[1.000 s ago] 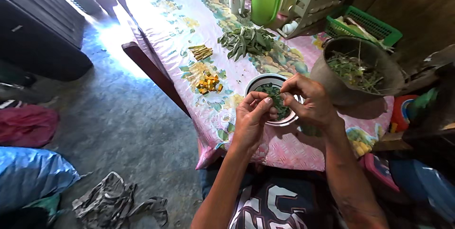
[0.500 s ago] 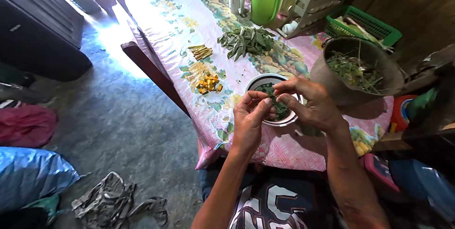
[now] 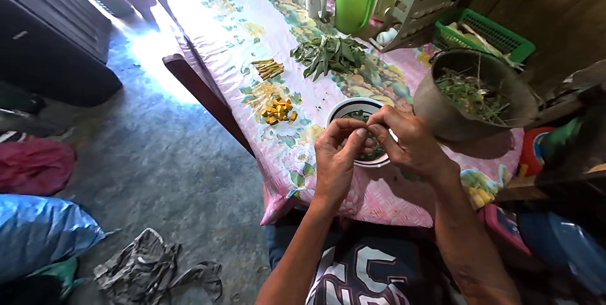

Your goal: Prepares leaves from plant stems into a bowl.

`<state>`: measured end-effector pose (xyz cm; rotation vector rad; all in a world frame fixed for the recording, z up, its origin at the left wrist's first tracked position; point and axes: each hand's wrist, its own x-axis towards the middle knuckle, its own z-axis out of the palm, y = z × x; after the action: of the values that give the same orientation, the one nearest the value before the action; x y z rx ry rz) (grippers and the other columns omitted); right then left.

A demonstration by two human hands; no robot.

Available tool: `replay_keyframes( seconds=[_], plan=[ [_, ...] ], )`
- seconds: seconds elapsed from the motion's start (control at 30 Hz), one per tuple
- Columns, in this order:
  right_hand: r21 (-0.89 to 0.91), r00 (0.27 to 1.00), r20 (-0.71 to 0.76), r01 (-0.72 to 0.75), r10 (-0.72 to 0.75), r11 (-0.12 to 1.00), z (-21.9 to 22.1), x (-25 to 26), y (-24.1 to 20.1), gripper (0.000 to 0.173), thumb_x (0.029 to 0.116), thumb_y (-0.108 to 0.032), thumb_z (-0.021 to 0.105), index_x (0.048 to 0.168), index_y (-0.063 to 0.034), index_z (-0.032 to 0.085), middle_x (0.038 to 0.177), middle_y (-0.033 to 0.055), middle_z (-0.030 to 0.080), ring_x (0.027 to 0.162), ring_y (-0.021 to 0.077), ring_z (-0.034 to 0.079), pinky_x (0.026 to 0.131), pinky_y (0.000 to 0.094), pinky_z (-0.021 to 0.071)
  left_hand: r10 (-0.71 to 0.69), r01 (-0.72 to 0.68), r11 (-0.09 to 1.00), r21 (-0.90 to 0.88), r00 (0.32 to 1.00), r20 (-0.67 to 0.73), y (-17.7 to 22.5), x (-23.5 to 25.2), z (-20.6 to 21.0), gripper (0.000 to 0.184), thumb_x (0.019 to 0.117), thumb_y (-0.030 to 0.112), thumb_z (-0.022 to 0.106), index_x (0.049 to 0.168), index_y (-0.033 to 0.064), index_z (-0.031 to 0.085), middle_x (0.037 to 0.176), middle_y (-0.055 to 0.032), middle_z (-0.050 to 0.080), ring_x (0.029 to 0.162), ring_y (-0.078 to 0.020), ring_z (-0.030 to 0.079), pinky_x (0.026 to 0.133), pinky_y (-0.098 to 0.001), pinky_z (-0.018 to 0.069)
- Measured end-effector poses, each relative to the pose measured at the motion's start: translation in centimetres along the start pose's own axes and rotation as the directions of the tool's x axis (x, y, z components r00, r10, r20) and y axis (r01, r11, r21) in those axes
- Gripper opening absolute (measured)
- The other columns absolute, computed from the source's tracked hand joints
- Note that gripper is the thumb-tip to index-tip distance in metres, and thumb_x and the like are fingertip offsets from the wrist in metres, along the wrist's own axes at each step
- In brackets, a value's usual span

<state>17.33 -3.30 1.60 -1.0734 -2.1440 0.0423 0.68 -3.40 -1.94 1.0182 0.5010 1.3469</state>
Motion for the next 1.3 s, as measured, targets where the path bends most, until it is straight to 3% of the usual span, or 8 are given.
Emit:
replay_keyframes(
  seconds=[0.2,0.3,0.4,0.53,0.7,0.83,1.0,1.3],
  plan=[
    [0.253,0.947,-0.061,-0.291,0.316,0.923,-1.9,-1.8,0.8,0.028,0.1101,-0.024,0.042,0.111,-0.0047,0.062,0.077,0.0001,0.060,0.060,0.0071,0.056,0.054,0.0245,0.0514,-0.052,0.063,0.990,-0.126,0.995,0.086,-0.2,-0.2,0.0,0.010,0.1031,0.008,0.057,0.110,0.0074,0.064,0.092,-0.0068,0.064,0.075,-0.0139,0.067,0.074,-0.0324,0.0616],
    [0.014,0.898,-0.218,-0.388,0.381,0.922,-6.5,-4.1,3.1,0.031,0.1100,-0.031,0.043,0.111,-0.0041,0.060,0.080,0.0033,0.060,0.061,0.0101,0.059,0.055,0.0283,0.0534,-0.076,0.082,0.989,-0.123,0.995,0.060,-0.4,-0.3,-0.4,0.011,0.1022,0.007,0.059,0.111,0.0058,0.065,0.093,-0.0087,0.066,0.074,-0.0154,0.068,0.073,-0.0337,0.0621],
    [-0.333,0.844,-0.367,-0.512,0.392,0.792,-10.6,-3.9,6.1,0.041,0.1084,-0.031,0.044,0.114,0.0064,0.060,0.097,0.0253,0.065,0.082,0.0346,0.065,0.074,0.0522,0.0532,-0.077,0.080,0.993,-0.086,0.996,0.039,0.0,-0.2,-0.6,0.013,0.1018,0.007,0.060,0.114,0.0060,0.064,0.094,-0.0093,0.066,0.073,-0.0153,0.068,0.070,-0.0324,0.0622],
    [-0.409,0.639,-0.182,-0.741,0.747,0.533,-12.1,-1.8,2.1,0.039,0.1046,-0.010,0.048,0.138,0.0086,0.053,0.136,0.0371,0.053,0.127,0.0534,0.052,0.105,0.0648,0.0401,-0.080,0.079,0.996,0.030,0.995,0.055,0.6,-0.5,-1.1,0.012,0.1034,0.012,0.059,0.115,0.0122,0.062,0.093,-0.0033,0.066,0.071,-0.0096,0.066,0.063,-0.0240,0.0594],
    [-0.215,0.964,-0.137,-0.251,0.226,0.944,-6.8,-2.6,2.2,0.036,0.1008,-0.024,0.059,0.126,0.0015,0.065,0.117,0.0178,0.068,0.102,0.0244,0.068,0.088,0.0410,0.0584,-0.077,0.071,0.995,0.075,0.993,0.093,0.4,0.3,-0.8,0.009,0.1027,0.015,0.061,0.111,0.0137,0.063,0.090,-0.0026,0.064,0.066,-0.0084,0.063,0.057,-0.0215,0.0563],
    [0.253,0.996,0.021,0.074,-0.082,0.965,-1.6,-0.7,1.2,0.032,0.0941,-0.008,0.066,0.124,0.0026,0.068,0.116,0.0133,0.070,0.101,0.0165,0.069,0.089,0.0324,0.0593,-0.092,0.089,0.996,0.031,0.992,0.090,0.0,0.9,-0.3,0.008,0.1013,0.015,0.064,0.109,0.0144,0.066,0.093,-0.0028,0.067,0.068,-0.0070,0.063,0.057,-0.0203,0.0544],
    [0.195,0.997,-0.014,0.073,-0.072,0.978,-0.9,-0.4,1.4,0.020,0.0906,0.000,0.067,0.110,0.0012,0.072,0.108,0.0079,0.071,0.100,0.0119,0.068,0.092,0.0272,0.0564,-0.188,0.194,0.975,-0.109,0.980,0.064,-0.1,1.8,-0.8,0.006,0.0988,0.009,0.065,0.103,0.0097,0.070,0.091,-0.0060,0.068,0.069,-0.0090,0.064,0.060,-0.0229,0.0566],
    [0.350,0.993,-0.094,-0.032,0.070,0.936,1.0,-1.2,3.4,0.015,0.0895,0.001,0.066,0.105,0.0007,0.066,0.099,0.0071,0.066,0.079,0.0077,0.065,0.072,0.0217,0.0585,-0.234,0.234,0.966,-0.112,0.972,0.018,0.3,1.8,-1.2,0.030,0.1097,0.020,0.046,0.122,0.0018,0.066,0.099,-0.0092,0.070,0.082,-0.0137,0.070,0.076,-0.0285,0.0611]
  ],
)
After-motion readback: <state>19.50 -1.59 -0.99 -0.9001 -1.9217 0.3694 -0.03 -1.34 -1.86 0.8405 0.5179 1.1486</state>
